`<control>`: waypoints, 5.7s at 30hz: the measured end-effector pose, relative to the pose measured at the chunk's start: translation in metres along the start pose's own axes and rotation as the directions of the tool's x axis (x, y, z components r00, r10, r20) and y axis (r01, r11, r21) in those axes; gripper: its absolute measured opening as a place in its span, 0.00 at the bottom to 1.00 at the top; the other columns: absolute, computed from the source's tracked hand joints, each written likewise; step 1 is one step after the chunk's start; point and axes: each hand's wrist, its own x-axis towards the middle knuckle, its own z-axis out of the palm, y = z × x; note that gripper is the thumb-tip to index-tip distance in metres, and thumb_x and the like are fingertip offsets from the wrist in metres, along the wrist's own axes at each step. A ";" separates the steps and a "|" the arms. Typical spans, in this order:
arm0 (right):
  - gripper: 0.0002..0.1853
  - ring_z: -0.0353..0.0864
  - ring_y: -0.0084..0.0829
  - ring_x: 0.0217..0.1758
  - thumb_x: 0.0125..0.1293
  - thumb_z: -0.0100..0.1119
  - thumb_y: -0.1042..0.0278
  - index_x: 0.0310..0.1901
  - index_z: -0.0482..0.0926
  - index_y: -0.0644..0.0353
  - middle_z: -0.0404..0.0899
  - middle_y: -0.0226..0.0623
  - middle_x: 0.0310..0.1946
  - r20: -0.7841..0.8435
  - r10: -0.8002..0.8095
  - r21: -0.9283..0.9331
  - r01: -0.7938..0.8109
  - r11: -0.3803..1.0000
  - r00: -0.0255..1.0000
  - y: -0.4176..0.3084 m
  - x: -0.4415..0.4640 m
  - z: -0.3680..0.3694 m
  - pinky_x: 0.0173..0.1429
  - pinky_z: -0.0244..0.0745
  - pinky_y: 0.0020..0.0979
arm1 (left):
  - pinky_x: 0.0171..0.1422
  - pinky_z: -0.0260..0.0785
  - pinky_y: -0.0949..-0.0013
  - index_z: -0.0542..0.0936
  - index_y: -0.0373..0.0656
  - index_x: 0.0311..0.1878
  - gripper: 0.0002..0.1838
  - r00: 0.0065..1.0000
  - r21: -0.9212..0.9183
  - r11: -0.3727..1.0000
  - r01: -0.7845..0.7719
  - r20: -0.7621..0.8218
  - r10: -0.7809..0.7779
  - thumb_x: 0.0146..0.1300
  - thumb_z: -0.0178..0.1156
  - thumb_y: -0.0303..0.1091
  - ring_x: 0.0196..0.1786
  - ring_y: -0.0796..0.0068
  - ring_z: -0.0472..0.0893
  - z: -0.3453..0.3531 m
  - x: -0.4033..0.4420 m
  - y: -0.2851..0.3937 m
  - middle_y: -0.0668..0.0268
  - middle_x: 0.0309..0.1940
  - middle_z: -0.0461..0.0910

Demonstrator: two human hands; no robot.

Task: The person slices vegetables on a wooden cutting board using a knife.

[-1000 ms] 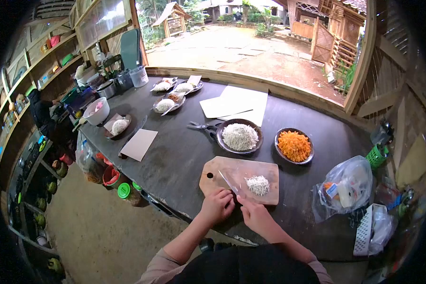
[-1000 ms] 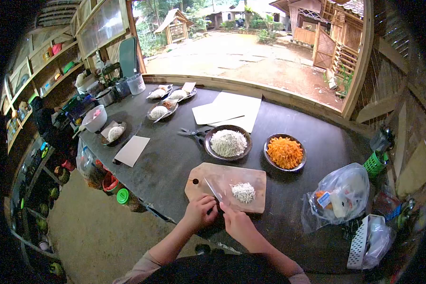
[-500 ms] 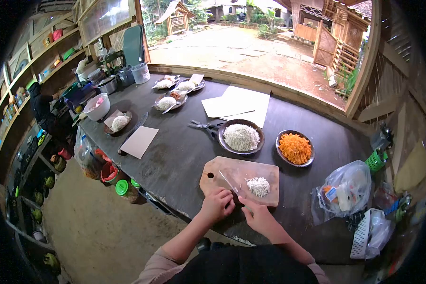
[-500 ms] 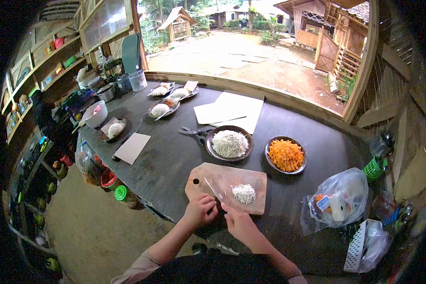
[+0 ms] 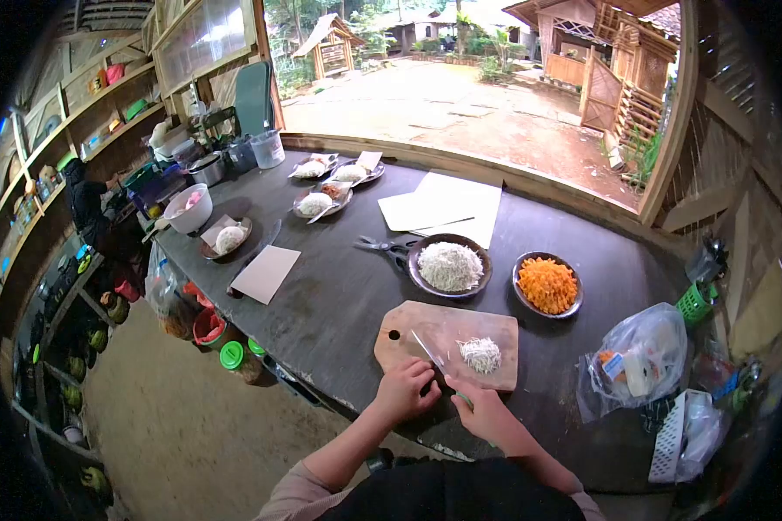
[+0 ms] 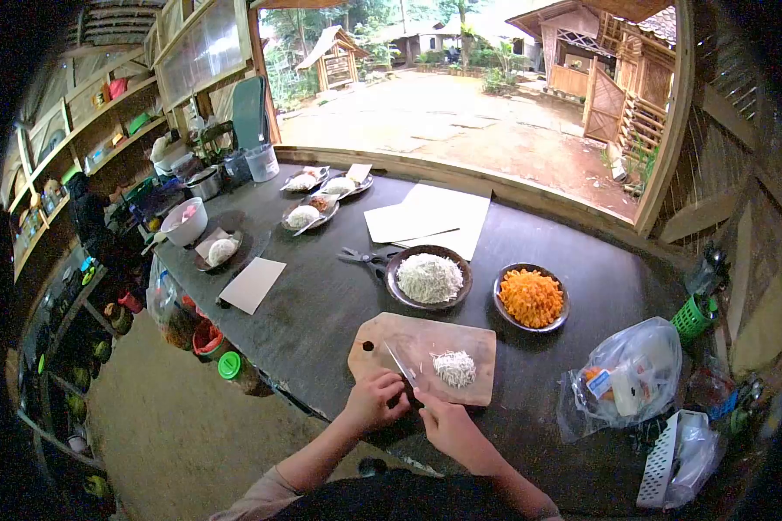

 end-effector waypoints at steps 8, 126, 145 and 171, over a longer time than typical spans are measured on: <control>0.19 0.83 0.54 0.40 0.64 0.57 0.77 0.58 0.76 0.60 0.80 0.59 0.40 -0.062 -0.101 0.019 0.102 0.995 0.993 0.006 0.000 0.005 0.45 0.77 0.44 | 0.50 0.74 0.59 0.81 0.39 0.34 0.08 1.000 -0.024 1.000 0.019 -0.021 -0.019 0.52 0.63 0.33 0.45 0.60 0.80 -0.001 0.000 0.002 0.62 0.37 0.82; 0.21 0.79 0.26 0.19 0.72 0.50 0.73 0.66 0.71 0.50 0.78 0.41 0.20 -0.068 0.323 0.138 -0.312 0.940 0.944 0.016 0.007 -0.054 0.27 0.76 0.32 | 0.66 0.44 0.26 0.78 0.50 0.60 0.21 0.934 0.302 0.953 0.014 0.338 -0.121 0.69 0.52 0.49 0.66 0.65 0.69 0.005 0.028 0.011 0.70 0.63 0.73; 0.20 0.74 0.20 0.17 0.72 0.51 0.72 0.65 0.72 0.51 0.74 0.32 0.19 -0.124 0.218 0.021 -0.217 0.976 0.968 0.023 0.005 -0.050 0.24 0.72 0.28 | 0.69 0.36 0.22 0.69 0.57 0.69 0.29 0.856 0.212 0.968 0.131 0.468 -0.219 0.70 0.48 0.57 0.76 0.51 0.54 0.002 0.028 0.005 0.64 0.77 0.55; 0.21 0.77 0.25 0.18 0.71 0.53 0.71 0.65 0.73 0.52 0.78 0.41 0.20 -0.157 0.100 -0.047 -0.109 0.993 0.982 0.021 0.004 -0.049 0.28 0.74 0.31 | 0.61 0.65 0.52 0.85 0.55 0.40 0.10 0.852 0.269 0.878 -0.396 0.466 0.241 0.58 0.61 0.43 0.62 0.68 0.73 0.013 0.096 -0.023 0.75 0.52 0.80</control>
